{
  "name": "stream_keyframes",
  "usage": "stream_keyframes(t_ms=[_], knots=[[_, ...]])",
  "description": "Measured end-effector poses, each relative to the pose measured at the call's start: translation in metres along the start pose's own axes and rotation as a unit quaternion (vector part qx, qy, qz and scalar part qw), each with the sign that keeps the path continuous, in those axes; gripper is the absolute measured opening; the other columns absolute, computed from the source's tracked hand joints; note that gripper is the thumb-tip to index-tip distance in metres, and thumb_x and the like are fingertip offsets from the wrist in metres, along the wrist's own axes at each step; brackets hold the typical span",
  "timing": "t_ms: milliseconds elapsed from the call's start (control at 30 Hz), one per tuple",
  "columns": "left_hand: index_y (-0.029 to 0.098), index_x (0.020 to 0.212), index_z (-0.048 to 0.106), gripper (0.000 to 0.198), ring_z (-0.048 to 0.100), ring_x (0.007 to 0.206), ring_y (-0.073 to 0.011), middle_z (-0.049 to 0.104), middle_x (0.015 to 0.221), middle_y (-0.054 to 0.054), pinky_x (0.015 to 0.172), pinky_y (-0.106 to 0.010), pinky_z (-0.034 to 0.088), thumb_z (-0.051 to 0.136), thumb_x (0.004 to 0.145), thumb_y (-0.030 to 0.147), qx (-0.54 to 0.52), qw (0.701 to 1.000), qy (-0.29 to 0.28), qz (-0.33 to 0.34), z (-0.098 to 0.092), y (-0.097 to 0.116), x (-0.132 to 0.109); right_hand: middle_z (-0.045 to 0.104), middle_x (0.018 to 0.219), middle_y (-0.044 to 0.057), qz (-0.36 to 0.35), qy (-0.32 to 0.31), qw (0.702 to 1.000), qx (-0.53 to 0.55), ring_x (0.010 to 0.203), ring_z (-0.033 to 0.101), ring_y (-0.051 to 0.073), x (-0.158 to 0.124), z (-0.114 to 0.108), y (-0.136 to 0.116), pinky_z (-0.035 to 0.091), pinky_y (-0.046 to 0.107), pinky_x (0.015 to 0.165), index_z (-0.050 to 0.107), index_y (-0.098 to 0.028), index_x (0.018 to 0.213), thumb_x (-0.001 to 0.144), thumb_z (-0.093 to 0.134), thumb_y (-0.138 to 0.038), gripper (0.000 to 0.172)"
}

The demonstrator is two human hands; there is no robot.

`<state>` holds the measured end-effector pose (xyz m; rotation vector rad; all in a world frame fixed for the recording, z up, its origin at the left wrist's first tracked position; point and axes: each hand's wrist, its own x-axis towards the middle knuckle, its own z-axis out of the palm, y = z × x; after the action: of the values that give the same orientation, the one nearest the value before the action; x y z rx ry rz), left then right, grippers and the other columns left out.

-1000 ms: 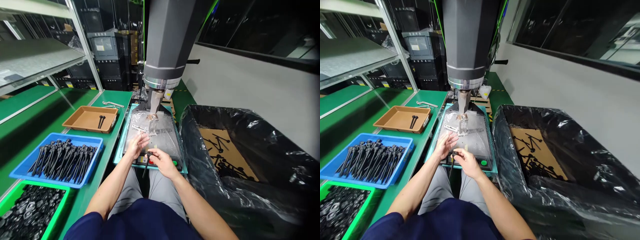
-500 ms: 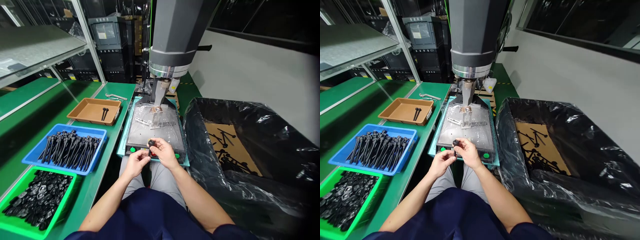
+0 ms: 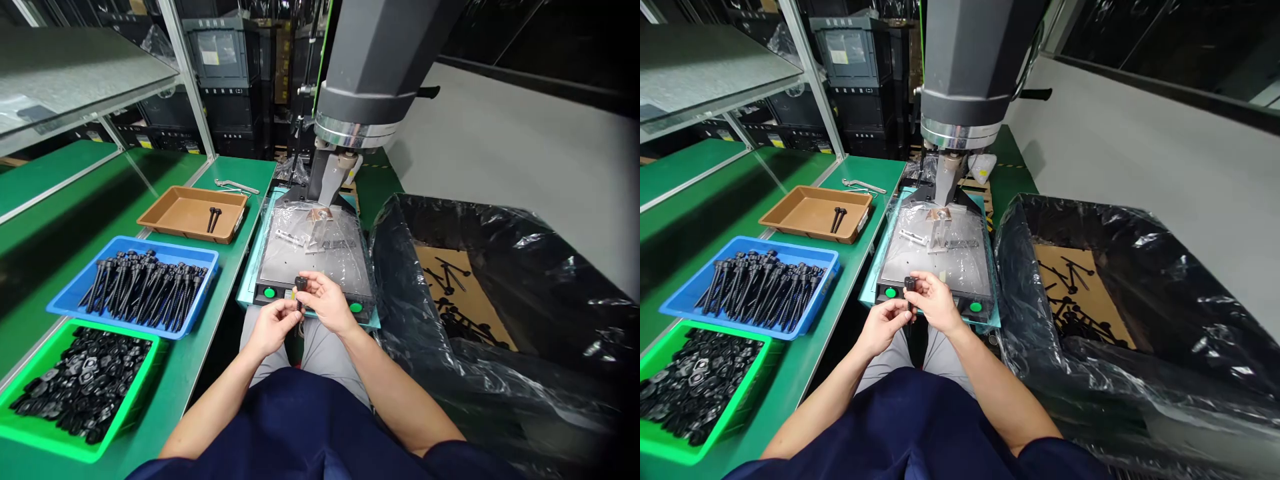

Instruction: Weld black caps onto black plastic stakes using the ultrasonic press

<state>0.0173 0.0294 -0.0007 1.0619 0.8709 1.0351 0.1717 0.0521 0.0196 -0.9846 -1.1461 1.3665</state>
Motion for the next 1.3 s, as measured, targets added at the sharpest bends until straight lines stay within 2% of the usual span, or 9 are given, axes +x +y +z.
stream_keyframes(t_ms=[167,467,700,833,967,1067,1133,1200,1300], knots=[[0.016,0.081,0.073,0.015,0.057,0.067,-0.0164,0.066,0.072,-0.004,0.068,-0.029,0.045,0.076,0.074,0.03,0.016,1.0,0.0,0.011,-0.005,-0.002,-0.004,0.066,0.081,0.001,0.002,0.0,1.0,-0.029,0.067,0.063,0.014,0.002,0.011,0.001,0.052,0.025,0.053,0.058,-0.022,0.108,0.068,0.077,-0.029,0.045],[0.016,0.07,0.068,0.021,0.052,0.063,-0.0152,0.062,0.066,-0.003,0.063,-0.028,0.043,0.073,0.077,0.035,0.056,0.998,0.001,0.026,-0.013,0.0,-0.011,0.06,0.076,-0.002,0.008,0.007,0.995,-0.103,0.057,0.054,0.013,0.005,0.025,0.009,0.045,0.025,0.046,0.058,-0.021,0.105,0.068,0.076,-0.028,0.041],[0.016,0.079,0.07,0.02,0.055,0.073,-0.0163,0.062,0.076,-0.003,0.069,-0.027,0.045,0.066,0.083,0.036,0.145,0.986,0.029,0.077,-0.023,-0.003,-0.016,0.062,0.076,-0.002,-0.053,0.017,0.969,-0.241,0.065,0.056,0.015,0.003,0.038,0.013,0.048,0.029,0.062,0.062,-0.022,0.102,0.072,0.074,-0.03,0.034],[0.018,0.09,0.073,0.02,0.059,0.079,-0.0169,0.064,0.086,-0.005,0.071,-0.027,0.047,0.062,0.087,0.034,0.247,0.96,0.072,0.115,-0.045,0.017,-0.034,0.063,0.086,0.001,-0.081,-0.03,0.976,-0.2,0.071,0.058,0.016,0.0,0.044,0.014,0.05,0.03,0.066,0.056,-0.023,0.118,0.071,0.077,-0.033,0.052],[0.018,0.098,0.074,0.021,0.063,0.08,-0.0169,0.068,0.089,-0.005,0.073,-0.028,0.05,0.063,0.085,0.031,0.357,0.907,0.194,0.109,-0.099,0.054,-0.062,0.063,0.087,0.003,-0.085,-0.065,0.986,-0.129,0.074,0.061,0.017,0.0,0.041,0.02,0.052,0.03,0.065,0.055,-0.023,0.118,0.074,0.076,-0.035,0.05],[0.019,0.099,0.074,0.024,0.066,0.086,-0.0198,0.072,0.096,-0.006,0.081,-0.031,0.052,0.064,0.082,0.032,0.453,0.827,0.322,0.082,-0.151,0.082,-0.075,0.064,0.083,0.003,-0.072,-0.088,0.986,-0.126,0.074,0.062,0.017,-0.003,0.035,0.025,0.053,0.031,0.067,0.057,-0.022,0.115,0.079,0.073,-0.037,0.043],[0.018,0.103,0.074,0.026,0.068,0.092,-0.0219,0.073,0.102,-0.007,0.086,-0.032,0.051,0.063,0.083,0.031,0.524,0.767,0.369,0.033,-0.182,0.096,-0.074,0.064,0.083,0.003,-0.066,-0.099,0.985,-0.127,0.074,0.062,0.016,-0.006,0.032,0.027,0.053,0.031,0.069,0.057,-0.022,0.115,0.081,0.071,-0.038,0.04],[0.017,0.108,0.072,0.029,0.067,0.097,-0.0233,0.073,0.107,-0.008,0.09,-0.033,0.05,0.061,0.084,0.029,0.592,0.715,0.369,-0.033,-0.204,0.103,-0.065,0.065,0.083,0.004,-0.065,-0.104,0.984,-0.127,0.074,0.062,0.016,-0.01,0.029,0.028,0.053,0.031,0.069,0.058,-0.021,0.115,0.083,0.07,-0.038,0.038],[0.019,0.11,0.072,0.029,0.066,0.104,-0.0246,0.073,0.109,-0.009,0.091,-0.032,0.049,0.06,0.085,0.026,0.666,0.662,0.315,-0.139,-0.221,0.1,-0.047,0.065,0.083,0.004,-0.064,-0.097,0.984,-0.132,0.074,0.063,0.016,-0.015,0.023,0.026,0.054,0.029,0.07,0.059,-0.021,0.114,0.084,0.07,-0.038,0.036]])
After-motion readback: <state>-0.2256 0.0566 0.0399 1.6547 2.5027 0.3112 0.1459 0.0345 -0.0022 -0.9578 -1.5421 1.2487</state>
